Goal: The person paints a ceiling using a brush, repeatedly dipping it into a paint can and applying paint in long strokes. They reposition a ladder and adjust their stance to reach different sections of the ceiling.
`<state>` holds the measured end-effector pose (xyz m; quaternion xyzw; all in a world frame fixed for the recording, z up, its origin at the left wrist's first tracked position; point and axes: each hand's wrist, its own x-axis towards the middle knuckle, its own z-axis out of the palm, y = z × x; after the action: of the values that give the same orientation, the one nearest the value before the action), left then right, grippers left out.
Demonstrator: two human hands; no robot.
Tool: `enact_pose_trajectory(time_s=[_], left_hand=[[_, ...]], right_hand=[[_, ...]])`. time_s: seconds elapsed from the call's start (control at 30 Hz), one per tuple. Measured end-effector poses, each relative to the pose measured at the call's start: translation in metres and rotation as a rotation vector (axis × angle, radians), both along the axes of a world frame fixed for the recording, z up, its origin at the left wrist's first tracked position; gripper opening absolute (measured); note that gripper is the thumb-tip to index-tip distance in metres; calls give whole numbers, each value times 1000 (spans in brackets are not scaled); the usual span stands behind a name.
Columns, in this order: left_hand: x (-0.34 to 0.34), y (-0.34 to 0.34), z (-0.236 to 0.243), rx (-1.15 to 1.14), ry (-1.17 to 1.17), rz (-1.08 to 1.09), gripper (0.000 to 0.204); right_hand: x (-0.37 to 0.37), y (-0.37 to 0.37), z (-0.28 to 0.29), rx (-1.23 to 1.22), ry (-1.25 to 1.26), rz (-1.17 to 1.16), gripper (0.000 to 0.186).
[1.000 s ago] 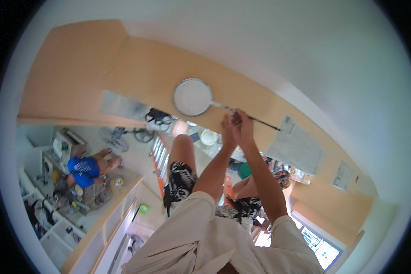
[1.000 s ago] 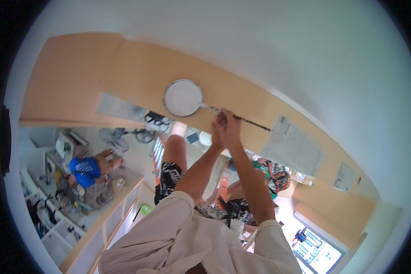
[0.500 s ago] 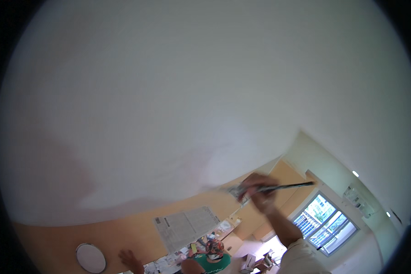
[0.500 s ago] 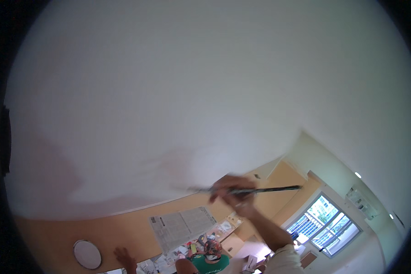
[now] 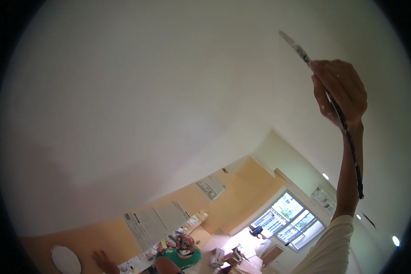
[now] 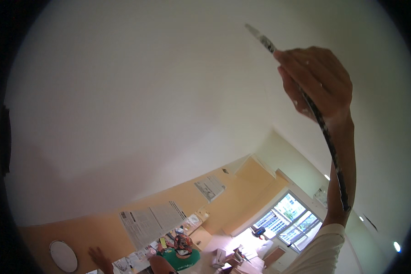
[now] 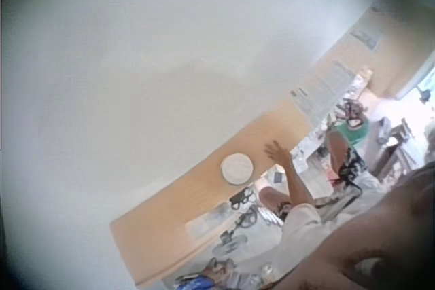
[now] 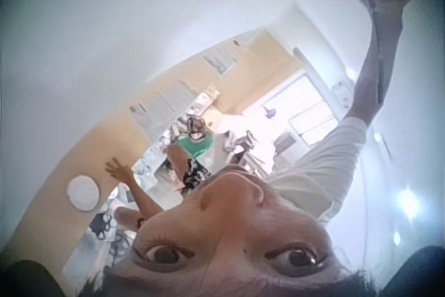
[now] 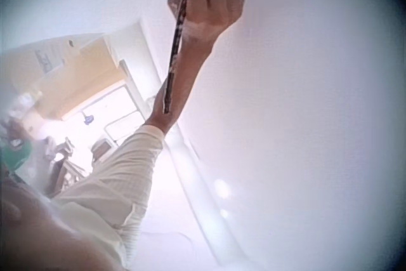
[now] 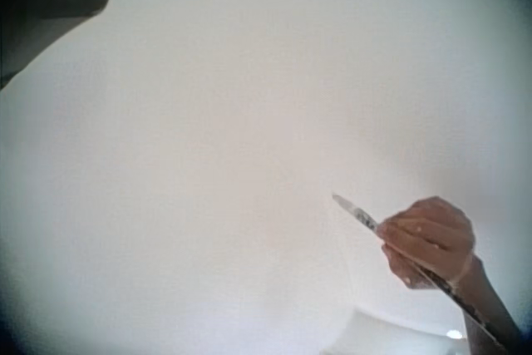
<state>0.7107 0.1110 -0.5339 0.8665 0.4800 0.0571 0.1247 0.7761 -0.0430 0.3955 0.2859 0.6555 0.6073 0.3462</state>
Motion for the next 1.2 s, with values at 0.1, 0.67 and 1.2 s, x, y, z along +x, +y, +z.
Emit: enact_pose_trajectory(time_s=[0.1, 0.67, 1.2], left_hand=[[-21, 2, -40, 21, -156, 112, 104], [-42, 4, 34, -32, 60, -17, 88], [-67, 6, 42, -60, 8, -18, 81]], right_hand=[[22, 17, 4, -19, 9, 46, 35], [90, -28, 21, -45, 133, -141, 53], [108, -42, 34, -13, 46, -118, 56]])
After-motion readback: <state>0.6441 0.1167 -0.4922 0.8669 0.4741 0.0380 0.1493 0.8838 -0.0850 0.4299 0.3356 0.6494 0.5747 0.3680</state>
